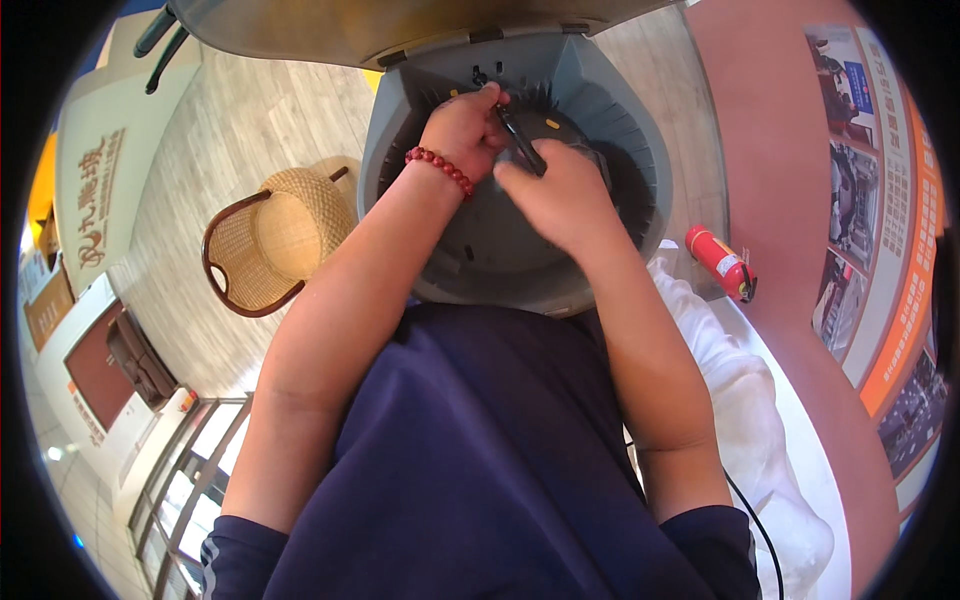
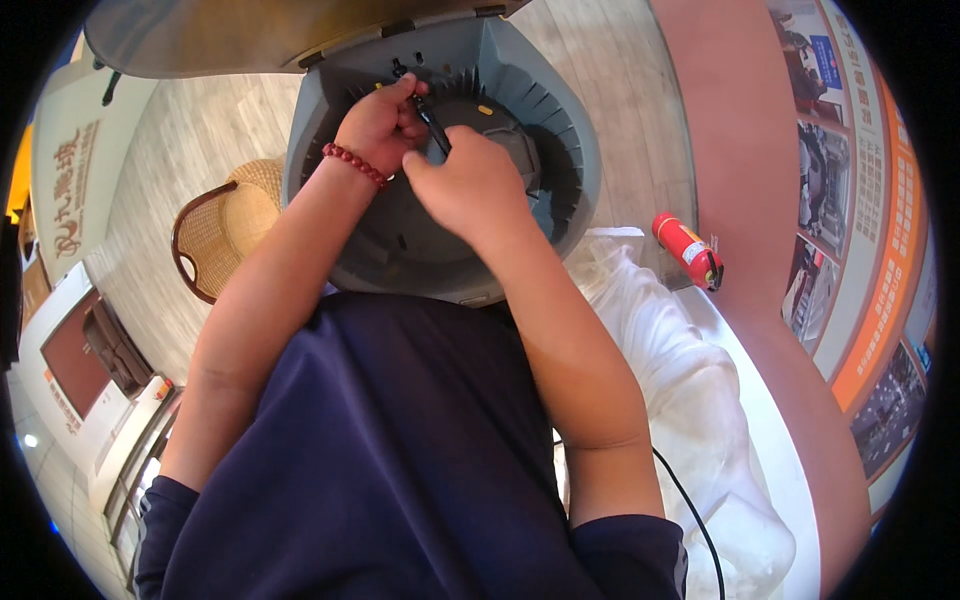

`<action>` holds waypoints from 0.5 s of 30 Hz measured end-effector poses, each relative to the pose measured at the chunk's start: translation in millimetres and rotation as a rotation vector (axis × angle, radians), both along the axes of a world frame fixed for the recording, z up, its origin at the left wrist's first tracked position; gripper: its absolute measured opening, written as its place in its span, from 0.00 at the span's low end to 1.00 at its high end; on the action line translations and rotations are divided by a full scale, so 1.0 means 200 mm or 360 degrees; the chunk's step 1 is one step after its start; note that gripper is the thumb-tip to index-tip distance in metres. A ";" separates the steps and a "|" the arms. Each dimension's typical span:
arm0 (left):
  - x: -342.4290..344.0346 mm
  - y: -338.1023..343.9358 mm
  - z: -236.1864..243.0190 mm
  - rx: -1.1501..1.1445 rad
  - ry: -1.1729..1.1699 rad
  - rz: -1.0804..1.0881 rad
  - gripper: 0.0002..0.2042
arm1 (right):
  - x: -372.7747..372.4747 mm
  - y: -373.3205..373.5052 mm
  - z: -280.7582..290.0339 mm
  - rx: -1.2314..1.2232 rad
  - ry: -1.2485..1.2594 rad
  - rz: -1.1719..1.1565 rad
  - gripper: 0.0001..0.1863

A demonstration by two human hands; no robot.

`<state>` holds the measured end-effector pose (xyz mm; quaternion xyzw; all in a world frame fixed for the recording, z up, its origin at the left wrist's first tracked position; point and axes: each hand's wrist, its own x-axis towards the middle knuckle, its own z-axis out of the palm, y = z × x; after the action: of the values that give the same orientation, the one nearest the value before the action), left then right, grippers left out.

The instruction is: Installing and securing a storage compartment onto a yellow electric motorcycle using a screwdriver.

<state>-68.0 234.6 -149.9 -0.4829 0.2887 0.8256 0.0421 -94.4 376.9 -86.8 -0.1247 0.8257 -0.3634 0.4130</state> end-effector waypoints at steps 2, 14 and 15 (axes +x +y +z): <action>0.00 -0.01 -0.01 -0.0024 -0.0001 0.0006 0.10 | 0.03 -0.05 -0.02 0.0066 0.0273 0.0058 0.13; 0.00 -0.01 -0.01 -0.0117 -0.0113 0.0005 0.10 | 0.02 0.00 -0.10 -0.0693 -0.1823 -0.1058 0.12; 0.00 -0.01 -0.01 -0.0136 -0.0044 0.0032 0.10 | 0.05 0.00 -0.13 -0.0503 -0.0878 -0.0663 0.14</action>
<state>-68.6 233.0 -151.9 -0.4984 0.3183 0.8062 0.0172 -85.0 377.9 -112.3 0.0863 0.6249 -0.5825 0.5127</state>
